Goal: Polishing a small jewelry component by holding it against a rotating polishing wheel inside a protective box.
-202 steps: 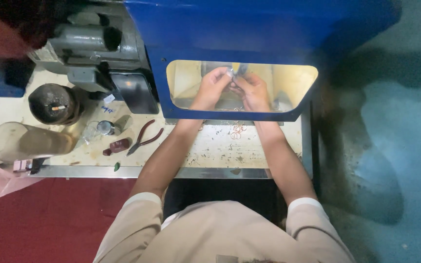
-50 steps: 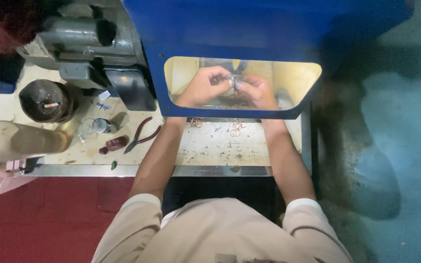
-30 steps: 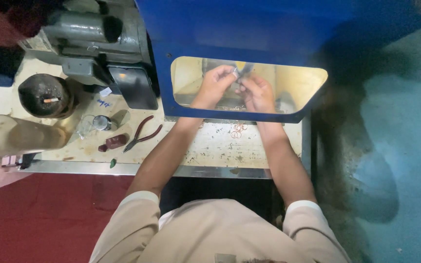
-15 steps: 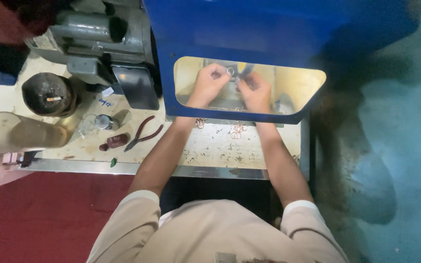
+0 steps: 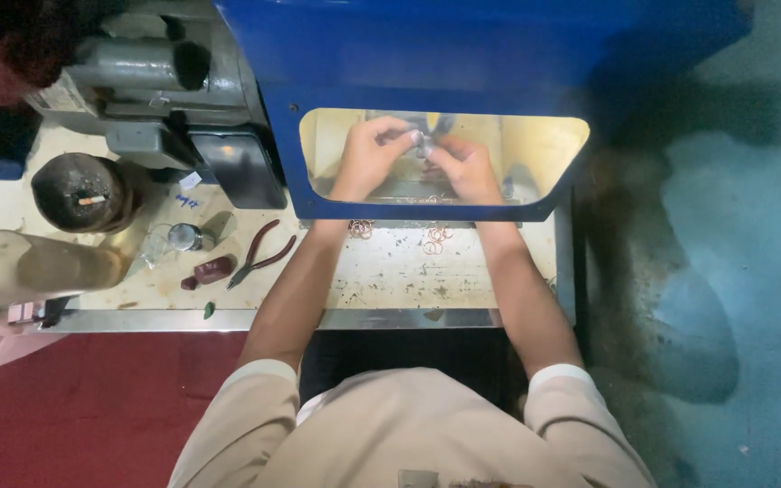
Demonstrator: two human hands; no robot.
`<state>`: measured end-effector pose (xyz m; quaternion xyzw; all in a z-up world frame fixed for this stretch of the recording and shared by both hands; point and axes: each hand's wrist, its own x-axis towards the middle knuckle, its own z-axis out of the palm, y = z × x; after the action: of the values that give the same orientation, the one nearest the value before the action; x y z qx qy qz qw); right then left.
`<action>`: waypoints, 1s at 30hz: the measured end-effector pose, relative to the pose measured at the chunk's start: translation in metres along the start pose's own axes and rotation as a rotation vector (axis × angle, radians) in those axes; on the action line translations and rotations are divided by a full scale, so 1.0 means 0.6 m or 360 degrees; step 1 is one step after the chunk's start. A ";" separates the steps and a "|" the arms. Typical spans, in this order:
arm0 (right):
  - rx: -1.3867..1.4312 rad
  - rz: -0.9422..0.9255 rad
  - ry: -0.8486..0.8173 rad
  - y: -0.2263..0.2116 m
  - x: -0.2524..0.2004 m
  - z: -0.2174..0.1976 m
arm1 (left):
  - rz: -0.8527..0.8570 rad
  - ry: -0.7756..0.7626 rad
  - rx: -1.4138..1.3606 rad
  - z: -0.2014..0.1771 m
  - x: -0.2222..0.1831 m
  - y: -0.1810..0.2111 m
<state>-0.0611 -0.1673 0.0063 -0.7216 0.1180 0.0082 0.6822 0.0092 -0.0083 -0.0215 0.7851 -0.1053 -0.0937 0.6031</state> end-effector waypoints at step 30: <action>0.0501 -0.0084 0.0404 0.034 0.020 0.023 | -0.0204 -0.0040 -0.0734 0.030 -0.011 -0.005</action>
<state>-0.0511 -0.1566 -0.0166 -0.6040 0.1840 -0.1192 0.7662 -0.0018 -0.0225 -0.0289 0.6304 -0.0386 -0.1633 0.7579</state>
